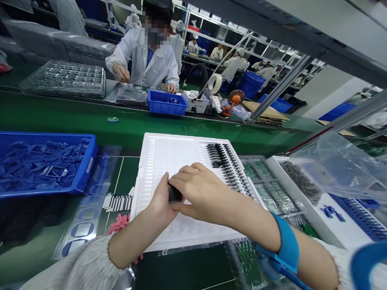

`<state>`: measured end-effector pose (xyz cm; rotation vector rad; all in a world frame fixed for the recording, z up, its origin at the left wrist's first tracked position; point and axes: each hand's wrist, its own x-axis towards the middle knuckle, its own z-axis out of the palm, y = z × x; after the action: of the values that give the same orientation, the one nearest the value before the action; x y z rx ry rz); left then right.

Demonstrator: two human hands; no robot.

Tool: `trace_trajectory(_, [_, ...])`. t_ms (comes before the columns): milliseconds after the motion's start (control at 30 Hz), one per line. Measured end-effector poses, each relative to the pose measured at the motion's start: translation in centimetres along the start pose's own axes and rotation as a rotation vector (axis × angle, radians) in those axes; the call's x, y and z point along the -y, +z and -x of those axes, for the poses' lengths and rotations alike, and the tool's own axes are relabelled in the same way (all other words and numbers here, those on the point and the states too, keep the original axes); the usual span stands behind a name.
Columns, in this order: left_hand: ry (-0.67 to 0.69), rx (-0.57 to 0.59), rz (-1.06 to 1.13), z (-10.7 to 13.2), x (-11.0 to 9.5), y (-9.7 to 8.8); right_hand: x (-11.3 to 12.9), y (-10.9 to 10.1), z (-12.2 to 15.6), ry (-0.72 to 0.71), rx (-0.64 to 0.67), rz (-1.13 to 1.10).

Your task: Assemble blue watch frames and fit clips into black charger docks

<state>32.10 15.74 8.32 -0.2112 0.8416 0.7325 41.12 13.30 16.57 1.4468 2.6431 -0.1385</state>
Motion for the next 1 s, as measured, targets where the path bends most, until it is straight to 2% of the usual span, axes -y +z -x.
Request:
trace_trajectory(200, [-0.041,0.044,-0.100,0.7,-0.1,0.3,-0.3,0.2,-0.6,-0.029,0.033,0.063])
trace_trajectory(367, [-0.008,0.092,-0.133,1.3,0.0,0.4,-0.5,-0.7,-0.4,-0.034,0.058,0.066])
trace_trajectory(633, [0.041,0.103,-0.222,1.8,0.5,0.2,-0.4,-0.5,0.3,-0.056,0.027,0.080])
trace_trajectory(900, [0.040,0.182,-0.285,2.1,1.1,-0.1,-1.3,-1.0,1.1,0.001,0.164,-0.103])
trace_trajectory(1000, [0.032,0.201,-0.317,2.1,1.4,-0.2,-1.6,-0.8,1.2,-0.001,0.177,-0.155])
